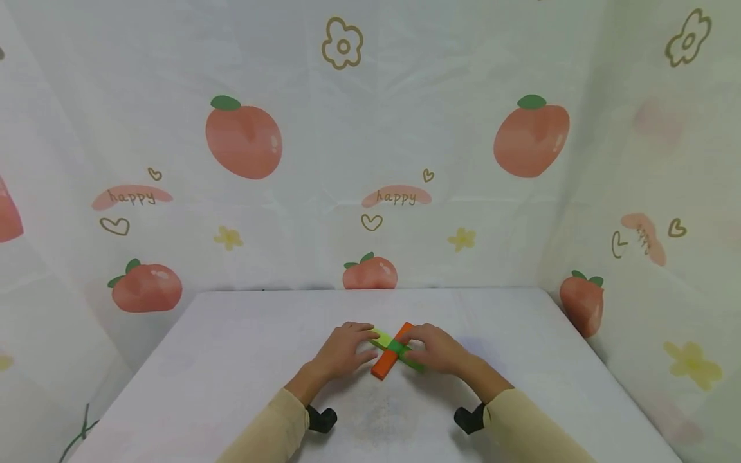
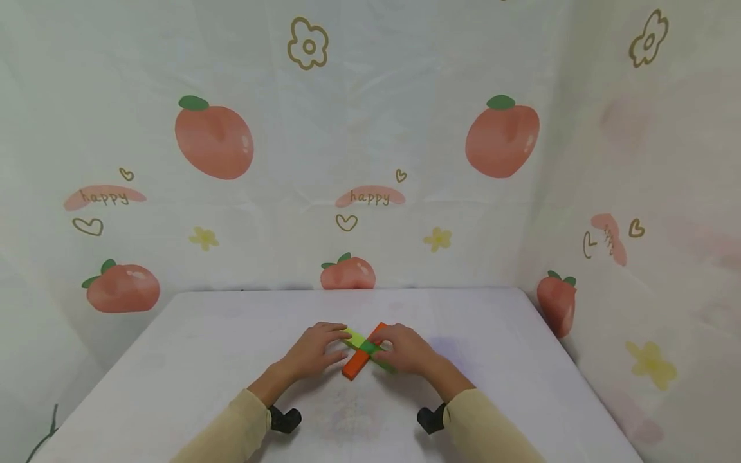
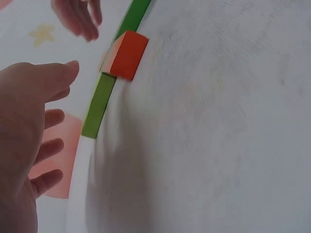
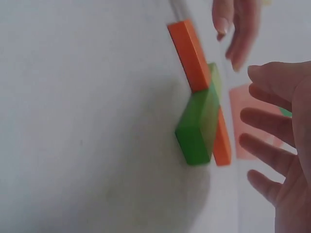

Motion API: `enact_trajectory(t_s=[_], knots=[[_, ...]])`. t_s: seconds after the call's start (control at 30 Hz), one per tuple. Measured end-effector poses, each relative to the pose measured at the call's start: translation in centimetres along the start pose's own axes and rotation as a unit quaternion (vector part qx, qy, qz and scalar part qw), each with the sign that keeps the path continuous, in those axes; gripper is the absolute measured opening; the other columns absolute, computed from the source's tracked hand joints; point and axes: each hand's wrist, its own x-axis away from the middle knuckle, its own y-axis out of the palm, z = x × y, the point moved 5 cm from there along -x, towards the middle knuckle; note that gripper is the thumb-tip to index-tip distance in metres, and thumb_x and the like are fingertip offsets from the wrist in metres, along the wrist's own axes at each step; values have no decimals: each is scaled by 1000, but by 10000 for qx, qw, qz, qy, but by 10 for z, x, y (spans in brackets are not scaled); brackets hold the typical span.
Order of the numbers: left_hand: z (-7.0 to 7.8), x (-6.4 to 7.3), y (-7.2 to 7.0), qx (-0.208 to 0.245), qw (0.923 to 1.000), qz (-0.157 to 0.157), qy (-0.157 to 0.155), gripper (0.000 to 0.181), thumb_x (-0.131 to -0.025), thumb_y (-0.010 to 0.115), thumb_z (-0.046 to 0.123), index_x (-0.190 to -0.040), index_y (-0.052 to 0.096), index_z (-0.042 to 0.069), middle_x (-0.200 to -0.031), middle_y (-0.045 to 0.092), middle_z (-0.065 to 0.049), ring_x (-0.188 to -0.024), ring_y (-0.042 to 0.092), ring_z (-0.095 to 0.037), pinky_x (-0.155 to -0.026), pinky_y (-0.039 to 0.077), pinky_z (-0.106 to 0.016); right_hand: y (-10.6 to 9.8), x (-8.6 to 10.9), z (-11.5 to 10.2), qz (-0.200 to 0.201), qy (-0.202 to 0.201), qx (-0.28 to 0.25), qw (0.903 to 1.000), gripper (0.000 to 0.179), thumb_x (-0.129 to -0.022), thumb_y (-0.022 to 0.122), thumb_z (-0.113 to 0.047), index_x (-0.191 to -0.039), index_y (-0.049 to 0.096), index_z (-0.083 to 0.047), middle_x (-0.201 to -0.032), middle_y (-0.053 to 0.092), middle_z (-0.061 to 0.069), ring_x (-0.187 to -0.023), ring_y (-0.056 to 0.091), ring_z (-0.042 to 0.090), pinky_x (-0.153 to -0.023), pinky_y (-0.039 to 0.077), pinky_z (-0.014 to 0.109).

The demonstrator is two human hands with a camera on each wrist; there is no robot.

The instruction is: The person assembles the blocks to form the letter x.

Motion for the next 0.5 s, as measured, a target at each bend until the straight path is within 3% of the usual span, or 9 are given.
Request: enact_trajectory(t_s=[0.13, 0.3, 0.5], knots=[[-7, 7, -7, -6, 9995, 322, 46, 33, -94, 64, 36, -123, 68, 21, -132, 59, 0, -122, 50, -22, -100, 40, -46, -8, 12, 13, 117, 566, -85, 9983, 22, -92, 66, -18, -113, 70, -12, -109, 68, -2, -106, 59, 22, -92, 47, 46], [-20, 23, -17, 52, 9963, 863, 21, 27, -91, 69, 29, -115, 71, 18, -124, 64, 0, -117, 54, -22, -98, 42, -46, -16, 28, 25, 388, 745, 48, 9965, 20, -92, 65, -15, -111, 71, -11, -106, 68, -2, -104, 61, 23, -91, 48, 47], [-39, 44, -30, 223, 9914, 1270, -219, 23, -88, 73, 23, -110, 73, 18, -119, 66, 0, -114, 56, -22, -97, 42, -47, -26, 53, 46, 689, 1012, 9, 9925, 21, -92, 65, -11, -112, 70, -9, -106, 69, 0, -103, 62, 23, -91, 48, 48]])
